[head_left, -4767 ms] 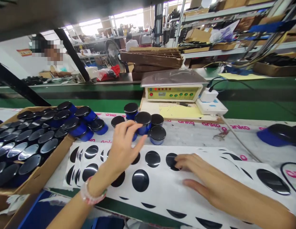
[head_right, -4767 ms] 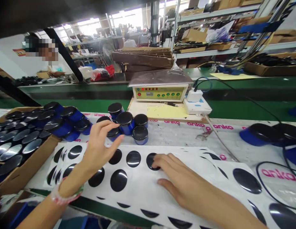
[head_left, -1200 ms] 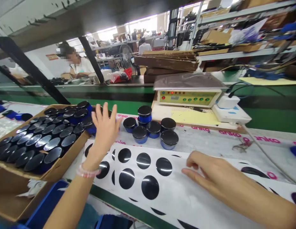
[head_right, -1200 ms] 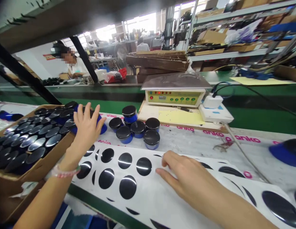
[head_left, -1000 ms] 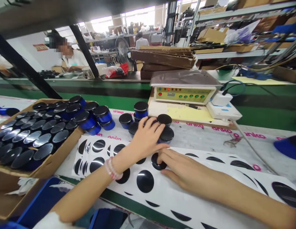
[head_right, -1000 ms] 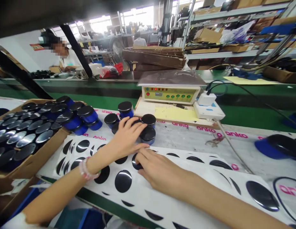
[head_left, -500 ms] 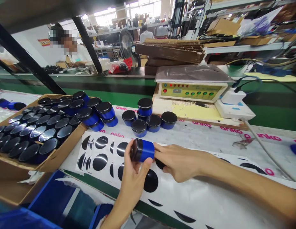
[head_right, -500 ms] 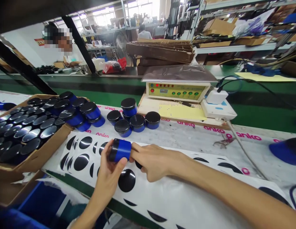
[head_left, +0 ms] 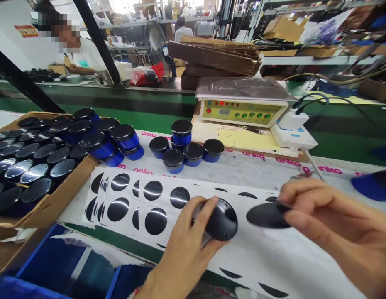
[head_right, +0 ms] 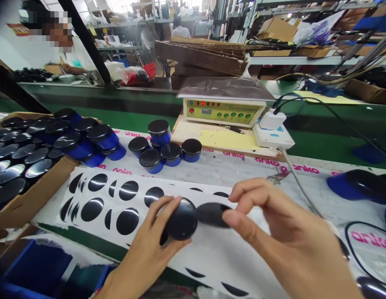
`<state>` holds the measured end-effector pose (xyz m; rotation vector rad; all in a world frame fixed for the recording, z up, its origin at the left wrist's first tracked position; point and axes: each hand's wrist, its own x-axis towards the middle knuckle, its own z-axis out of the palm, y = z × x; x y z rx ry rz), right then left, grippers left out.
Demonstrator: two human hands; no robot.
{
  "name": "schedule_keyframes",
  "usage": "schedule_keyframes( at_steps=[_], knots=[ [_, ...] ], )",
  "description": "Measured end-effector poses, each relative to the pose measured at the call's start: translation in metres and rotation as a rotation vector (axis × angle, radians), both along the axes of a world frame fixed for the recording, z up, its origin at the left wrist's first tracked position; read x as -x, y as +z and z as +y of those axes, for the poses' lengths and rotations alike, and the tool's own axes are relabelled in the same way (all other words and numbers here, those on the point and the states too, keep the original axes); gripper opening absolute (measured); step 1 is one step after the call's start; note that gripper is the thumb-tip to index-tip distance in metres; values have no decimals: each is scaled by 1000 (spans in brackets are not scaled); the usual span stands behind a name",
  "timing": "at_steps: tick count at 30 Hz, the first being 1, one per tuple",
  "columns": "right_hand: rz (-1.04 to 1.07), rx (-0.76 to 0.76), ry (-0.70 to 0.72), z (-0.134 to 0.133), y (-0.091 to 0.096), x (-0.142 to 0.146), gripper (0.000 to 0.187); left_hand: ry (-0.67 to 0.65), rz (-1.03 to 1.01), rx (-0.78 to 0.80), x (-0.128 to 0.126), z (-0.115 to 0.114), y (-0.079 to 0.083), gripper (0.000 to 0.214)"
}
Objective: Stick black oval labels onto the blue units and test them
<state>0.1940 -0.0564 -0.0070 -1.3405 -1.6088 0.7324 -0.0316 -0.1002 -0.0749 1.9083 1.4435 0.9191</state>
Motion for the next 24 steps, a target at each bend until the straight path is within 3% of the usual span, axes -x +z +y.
schedule_keyframes(
  at_steps=[3,6,9,13,24],
  knots=[
    [235,193,64,-16,-23,13,28,-175,93,-9,-6,0,0,73],
    [429,356,62,-21,-45,30,32,-174,112,14,-8,2,-3,79],
    [520,437,13,-24,-53,40,36,-98,35,58,-9,3,-4,90],
    [542,464,21,-27,-52,41,37,-51,-81,131,-10,4,-3,102],
    [428,396,6,-24,-56,44,34,-37,-63,131,-11,5,-2,96]
  ],
)
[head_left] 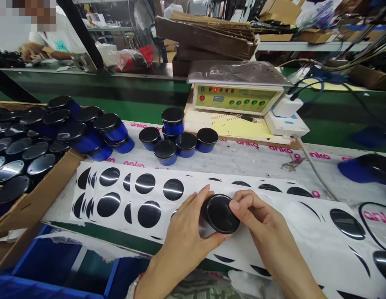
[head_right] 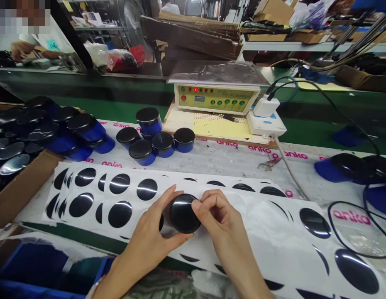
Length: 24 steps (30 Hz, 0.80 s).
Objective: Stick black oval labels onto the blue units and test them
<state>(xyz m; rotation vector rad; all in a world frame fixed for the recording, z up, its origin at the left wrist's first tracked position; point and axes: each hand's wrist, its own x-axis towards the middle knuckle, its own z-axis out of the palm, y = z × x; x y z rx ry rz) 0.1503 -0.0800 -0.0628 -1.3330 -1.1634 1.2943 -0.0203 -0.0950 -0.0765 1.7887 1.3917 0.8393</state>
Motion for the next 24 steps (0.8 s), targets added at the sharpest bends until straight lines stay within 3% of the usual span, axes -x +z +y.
schedule_keyframes(
  at_steps=[12,19,24],
  knots=[
    [-192,-186,-53,-4,2,5,24,48,44,-73,-1,-5,-13,93],
    [-246,-207,-16,-4,-1,6,24,-50,145,-213,0,-3,-8,91],
    [-590,-321,76,-4,11,-6,22,-148,320,-383,2,1,-2,66]
  ],
)
